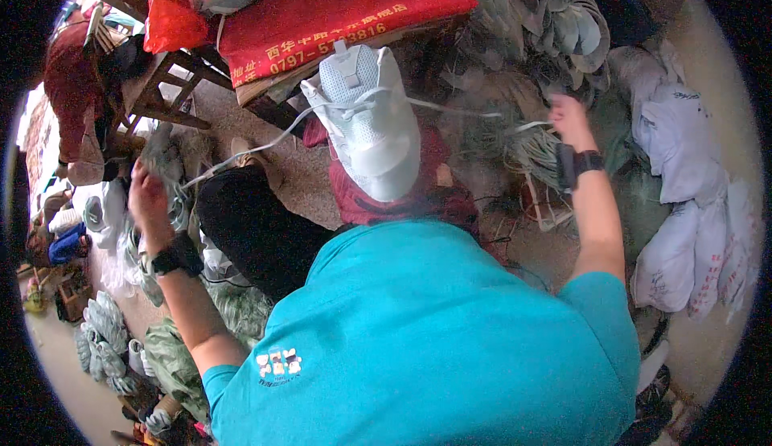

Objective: The person threads a white shoelace through the eyelets of a light green sneaker, pulling the lace tight at each step. The person works on one shoe at a time, finishing the lacing on the first shoe before moving to a second shoe.

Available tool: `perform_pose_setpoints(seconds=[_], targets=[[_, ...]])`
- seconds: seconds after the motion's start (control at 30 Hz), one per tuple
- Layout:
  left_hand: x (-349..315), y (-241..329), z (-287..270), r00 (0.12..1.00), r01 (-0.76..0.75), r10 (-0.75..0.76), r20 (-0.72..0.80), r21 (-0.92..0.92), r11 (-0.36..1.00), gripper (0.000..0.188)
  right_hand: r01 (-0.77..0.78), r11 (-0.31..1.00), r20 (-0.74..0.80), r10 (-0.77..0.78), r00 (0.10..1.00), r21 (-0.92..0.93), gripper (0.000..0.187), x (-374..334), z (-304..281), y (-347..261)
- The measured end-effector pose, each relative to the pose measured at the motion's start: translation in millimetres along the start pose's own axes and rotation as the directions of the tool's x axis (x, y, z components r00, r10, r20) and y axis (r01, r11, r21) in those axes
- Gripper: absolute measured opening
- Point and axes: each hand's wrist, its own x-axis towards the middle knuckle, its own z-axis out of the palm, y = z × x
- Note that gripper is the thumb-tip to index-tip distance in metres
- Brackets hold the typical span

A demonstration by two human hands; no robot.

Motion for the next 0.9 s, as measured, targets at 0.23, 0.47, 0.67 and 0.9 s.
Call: perform_pose_setpoints(seconds=[0.23, 0.47, 0.67, 0.9], targets=[[-112, -95, 207, 0.896, -0.194, -0.027, 0.442, 0.446, 0.874, 0.029, 0.341, 0.931, 0.547, -0.219, 0.808, -0.131, 0.027, -166, 268, -20], [-145, -147, 221, 0.812, 0.057, -0.360, 0.459, 0.551, 0.832, 0.030, 0.435, 0.880, 0.686, -0.197, 0.700, -0.190, 0.019, -186, 305, -10], [-153, -143, 225, 0.816, 0.085, -0.403, 0.415, 0.603, 0.793, 0.033, 0.532, 0.818, 0.773, -0.188, 0.606, -0.219, 0.016, -184, 301, -10], [-145, -133, 225, 0.730, 0.262, -0.553, 0.402, 0.584, 0.769, 0.030, 0.389, 0.885, 0.783, -0.047, 0.621, -0.255, 0.016, -194, 306, -24]])
